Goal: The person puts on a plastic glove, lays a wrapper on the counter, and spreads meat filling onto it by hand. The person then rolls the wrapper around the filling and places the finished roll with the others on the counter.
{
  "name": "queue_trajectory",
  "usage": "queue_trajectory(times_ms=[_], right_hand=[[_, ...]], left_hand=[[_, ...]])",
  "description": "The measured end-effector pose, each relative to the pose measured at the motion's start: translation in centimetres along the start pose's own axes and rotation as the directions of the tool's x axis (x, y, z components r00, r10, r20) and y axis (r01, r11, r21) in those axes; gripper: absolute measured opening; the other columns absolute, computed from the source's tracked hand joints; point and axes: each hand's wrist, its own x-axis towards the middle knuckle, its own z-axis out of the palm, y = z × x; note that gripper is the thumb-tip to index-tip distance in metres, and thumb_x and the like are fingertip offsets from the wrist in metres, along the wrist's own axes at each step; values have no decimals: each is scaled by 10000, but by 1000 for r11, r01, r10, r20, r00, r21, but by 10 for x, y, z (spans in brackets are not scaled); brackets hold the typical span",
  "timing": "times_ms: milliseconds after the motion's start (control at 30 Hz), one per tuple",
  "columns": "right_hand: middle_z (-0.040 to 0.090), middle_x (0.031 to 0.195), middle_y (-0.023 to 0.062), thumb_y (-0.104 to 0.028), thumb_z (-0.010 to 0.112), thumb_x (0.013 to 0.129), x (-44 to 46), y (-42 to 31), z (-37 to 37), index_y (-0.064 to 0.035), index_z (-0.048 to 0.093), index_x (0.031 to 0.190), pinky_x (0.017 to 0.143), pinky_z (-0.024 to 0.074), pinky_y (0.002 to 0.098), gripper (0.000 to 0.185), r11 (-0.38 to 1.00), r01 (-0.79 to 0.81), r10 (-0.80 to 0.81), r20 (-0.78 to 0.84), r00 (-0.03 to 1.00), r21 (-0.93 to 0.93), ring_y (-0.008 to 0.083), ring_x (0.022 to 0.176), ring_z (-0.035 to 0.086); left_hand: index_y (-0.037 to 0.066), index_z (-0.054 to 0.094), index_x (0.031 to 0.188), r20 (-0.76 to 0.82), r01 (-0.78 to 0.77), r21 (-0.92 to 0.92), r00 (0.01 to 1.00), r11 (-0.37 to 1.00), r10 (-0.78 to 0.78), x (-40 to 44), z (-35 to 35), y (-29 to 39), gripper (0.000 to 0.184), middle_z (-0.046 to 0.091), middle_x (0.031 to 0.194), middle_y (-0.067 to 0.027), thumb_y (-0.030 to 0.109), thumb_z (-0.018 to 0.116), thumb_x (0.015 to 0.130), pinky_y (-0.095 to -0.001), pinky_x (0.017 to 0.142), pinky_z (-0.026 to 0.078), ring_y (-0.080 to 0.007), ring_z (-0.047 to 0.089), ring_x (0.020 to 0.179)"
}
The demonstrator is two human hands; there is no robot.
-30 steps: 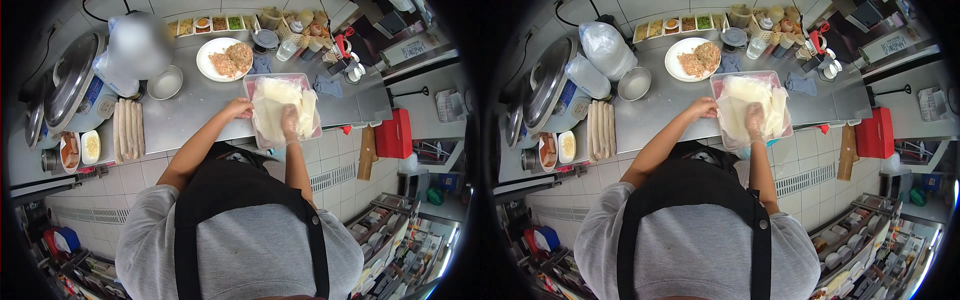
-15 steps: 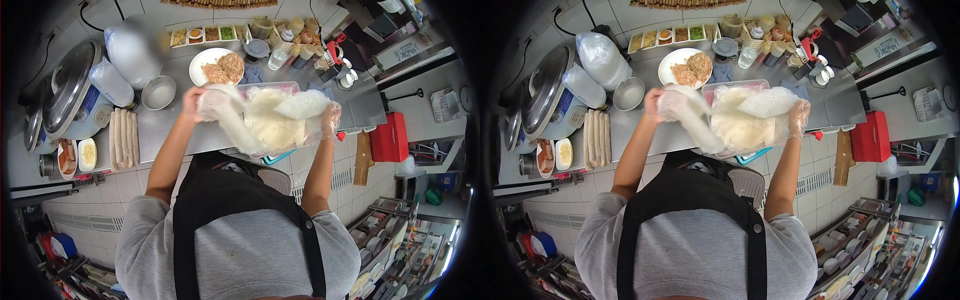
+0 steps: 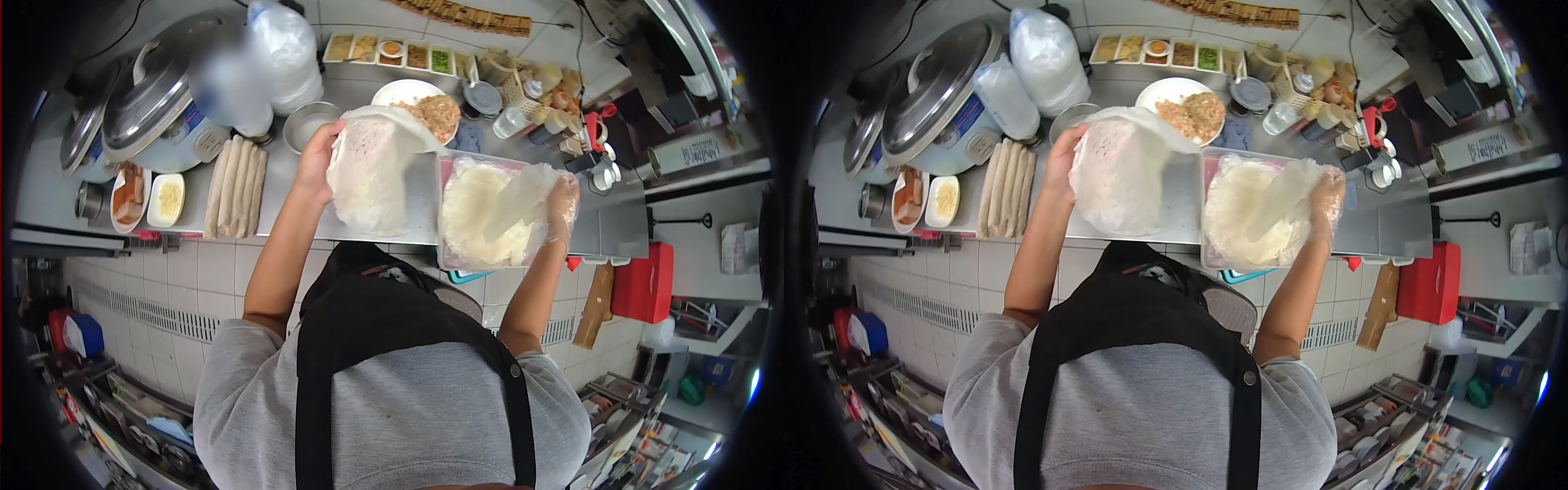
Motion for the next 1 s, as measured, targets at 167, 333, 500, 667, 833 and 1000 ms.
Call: queue_trajectory(times_ms=[167,333,500,667,833,1000], right_hand=[[643,1063,163,-283,443,965,12,15,22,-3,573,1152,880,450,362,361,988,-40,27,88,996,150,254,967,599],[639,998,124,-241,456,950,-11,-11,35,-16,576,1129,835,463,348,312,984,-94,78,106,991,153,226,912,598],[633,941,102,-244,471,935,-6,-11,46,-20,577,1097,768,475,348,296,999,-26,22,120,993,38,214,836,595],[656,954,148,-263,516,919,-5,-21,28,-23,579,1080,771,487,396,296,981,45,-50,-21,999,-187,283,836,630],[650,997,205,-214,619,865,-34,-37,42,-23,590,1068,808,490,433,280,933,270,-325,-231,917,-239,386,921,629],[624,1068,216,-198,622,876,-92,-45,123,-31,591,1119,867,470,431,296,939,335,-278,413,867,-71,365,1001,603]], left_hand=[[-11,573,1135,-373,-33,221,921,975,115,14,-139,-42,365,666,981,-127,269,559,901,-370,814,536,-241,653,885],[12,547,1172,-586,270,704,743,657,323,-15,-181,-79,415,579,865,-89,162,691,814,-324,660,539,-231,600,738],[64,607,1118,-6,20,999,931,-36,364,-20,-202,-77,431,570,963,-161,29,712,701,-336,655,533,-276,605,791],[54,664,1016,249,-45,941,765,-336,594,-23,-199,-53,298,593,1046,-160,-21,664,728,-403,848,465,-334,554,959],[80,666,1038,308,-75,882,840,-465,447,-31,-188,-67,290,582,1088,-157,93,696,751,-434,856,436,-327,529,994],[137,597,1240,318,-97,816,899,-569,302,-34,-157,-113,471,530,1197,-110,293,691,805,-528,884,378,-326,469,1097]])
